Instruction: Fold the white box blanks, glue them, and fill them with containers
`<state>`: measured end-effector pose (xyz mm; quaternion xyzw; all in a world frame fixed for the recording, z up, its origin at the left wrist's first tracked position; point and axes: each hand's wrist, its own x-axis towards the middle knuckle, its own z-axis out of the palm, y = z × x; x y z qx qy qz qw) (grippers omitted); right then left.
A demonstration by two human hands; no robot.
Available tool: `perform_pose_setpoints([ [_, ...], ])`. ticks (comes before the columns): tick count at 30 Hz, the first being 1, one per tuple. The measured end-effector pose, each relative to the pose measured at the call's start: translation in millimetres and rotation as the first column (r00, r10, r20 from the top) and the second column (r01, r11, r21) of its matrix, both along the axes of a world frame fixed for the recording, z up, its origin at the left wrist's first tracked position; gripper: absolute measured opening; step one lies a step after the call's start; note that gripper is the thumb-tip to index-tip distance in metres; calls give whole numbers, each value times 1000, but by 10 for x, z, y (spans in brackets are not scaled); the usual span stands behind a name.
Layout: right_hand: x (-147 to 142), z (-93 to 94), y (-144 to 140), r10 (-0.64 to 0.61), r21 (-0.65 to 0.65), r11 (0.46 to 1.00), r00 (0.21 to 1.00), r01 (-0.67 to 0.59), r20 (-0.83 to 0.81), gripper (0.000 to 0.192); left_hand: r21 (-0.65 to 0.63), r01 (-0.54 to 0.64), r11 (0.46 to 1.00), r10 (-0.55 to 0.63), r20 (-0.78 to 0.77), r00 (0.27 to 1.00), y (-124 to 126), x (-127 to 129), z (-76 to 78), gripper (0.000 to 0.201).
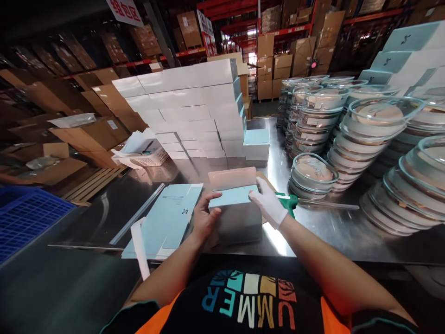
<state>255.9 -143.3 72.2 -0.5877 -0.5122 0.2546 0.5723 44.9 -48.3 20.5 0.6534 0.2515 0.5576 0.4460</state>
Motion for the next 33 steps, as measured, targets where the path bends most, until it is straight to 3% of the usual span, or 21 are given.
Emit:
perform_pose_setpoints([
  [3,-105,39,145,35,-65,997,999,-36,-13,30,-14,39,999,-39,0,999,28,-18,-40,76],
  [5,-52,11,139,36,-43,998,999,-37,-7,30,25,33,999,-33,11,999,34,-6,-62,70],
  [10,190,-96,-35,122,114,983,976,-143,179,50,150,31,988,-72,277,958,64,55,-61,57],
  [12,233,-127,-107,167,155,963,942,-218,291,37,277,100,956,-162,211,964,103,19,-8,50],
  [14,230,-136,-156,243,156,936,900,-316,361,25,390,201,899,-226,19,974,141,-53,69,38],
  [16,206,-124,-173,297,150,913,871,-378,391,25,415,282,865,-250,-132,959,161,-126,144,37],
  [20,184,-139,-147,312,180,897,866,-404,391,24,404,310,861,-268,-157,950,151,-178,219,34],
  [22,185,-222,-150,277,173,919,891,-356,360,29,426,323,845,-283,-157,946,144,-163,205,29],
  [24,168,-356,-175,195,89,969,931,-232,308,62,448,320,835,-277,-161,947,160,-150,153,30],
  [26,127,-497,-196,138,-86,989,960,-121,242,94,409,266,873,-219,-159,963,227,-172,71,50],
  [27,106,-551,-192,135,-167,981,972,-103,190,98,360,223,906,-172,-169,970,288,-204,24,66],
  [30,136,-542,-55,110,-218,969,993,-116,-40,80,194,44,980,16,-298,954,598,-425,-104,97],
  [31,206,-468,46,48,-184,981,993,-67,-105,75,182,-37,983,104,-370,923,735,-546,-139,96],
  [33,463,-220,346,-171,-126,980,971,151,-169,71,228,-204,952,299,-544,784,1027,-858,-208,90],
])
